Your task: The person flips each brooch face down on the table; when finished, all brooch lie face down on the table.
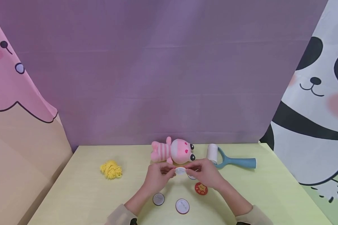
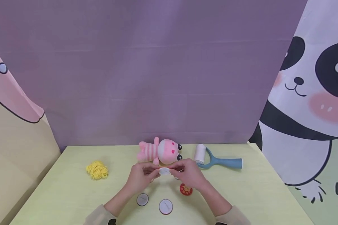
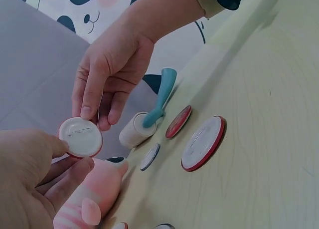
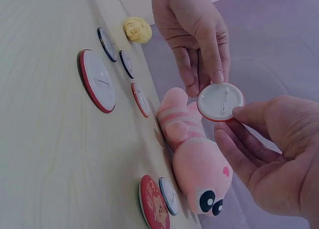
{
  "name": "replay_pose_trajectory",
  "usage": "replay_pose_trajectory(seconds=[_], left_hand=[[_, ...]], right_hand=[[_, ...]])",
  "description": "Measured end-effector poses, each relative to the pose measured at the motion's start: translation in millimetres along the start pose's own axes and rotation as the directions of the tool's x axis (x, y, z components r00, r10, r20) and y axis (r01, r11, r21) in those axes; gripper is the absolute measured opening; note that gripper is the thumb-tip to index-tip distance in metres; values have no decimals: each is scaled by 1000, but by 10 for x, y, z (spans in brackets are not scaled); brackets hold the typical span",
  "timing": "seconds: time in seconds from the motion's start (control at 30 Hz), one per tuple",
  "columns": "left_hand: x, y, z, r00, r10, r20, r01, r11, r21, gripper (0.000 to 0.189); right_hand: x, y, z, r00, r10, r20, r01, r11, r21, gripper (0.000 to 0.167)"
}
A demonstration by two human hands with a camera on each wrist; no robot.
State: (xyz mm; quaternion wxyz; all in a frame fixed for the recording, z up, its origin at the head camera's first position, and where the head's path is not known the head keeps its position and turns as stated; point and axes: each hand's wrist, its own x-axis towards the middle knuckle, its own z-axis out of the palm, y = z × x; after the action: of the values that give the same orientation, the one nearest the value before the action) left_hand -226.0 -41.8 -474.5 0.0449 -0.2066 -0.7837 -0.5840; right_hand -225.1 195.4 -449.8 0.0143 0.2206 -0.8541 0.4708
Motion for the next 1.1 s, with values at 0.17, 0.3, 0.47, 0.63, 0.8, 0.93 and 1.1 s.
replay_pose_trajectory(seconds=[0.17,0.3,0.47,0.63,0.8,0.93,1.1], left_hand=[[-5,23,6,1000,11,-7,-11,1000,1,7],[-13,51,5,1000,15,-22,-14,1000,19,8],[-20,81,5,999,12,-40,-12,1000,5,11],[-24,96,14,999,20,-50,-22,999,-48,17],[-30,100,14,999,10,-42,-13,998,-67,17],[-35,89,7,1000,4,-24,-5,999,-42,21],[-54,63,-2,999,-36,31,38,998,-50,31]], right_hand=[[-15,-51,-5,1000,21,-20,-21,1000,-6,13],[-19,-92,5,999,38,-15,-38,999,37,15],[-18,-100,14,998,61,-12,-60,995,85,16],[-7,-85,31,996,90,-10,-88,989,122,18],[-5,-84,37,994,113,-9,-111,984,141,19],[-8,-82,45,991,135,-13,-132,981,143,19],[-12,-80,70,991,130,-16,-126,980,156,18]])
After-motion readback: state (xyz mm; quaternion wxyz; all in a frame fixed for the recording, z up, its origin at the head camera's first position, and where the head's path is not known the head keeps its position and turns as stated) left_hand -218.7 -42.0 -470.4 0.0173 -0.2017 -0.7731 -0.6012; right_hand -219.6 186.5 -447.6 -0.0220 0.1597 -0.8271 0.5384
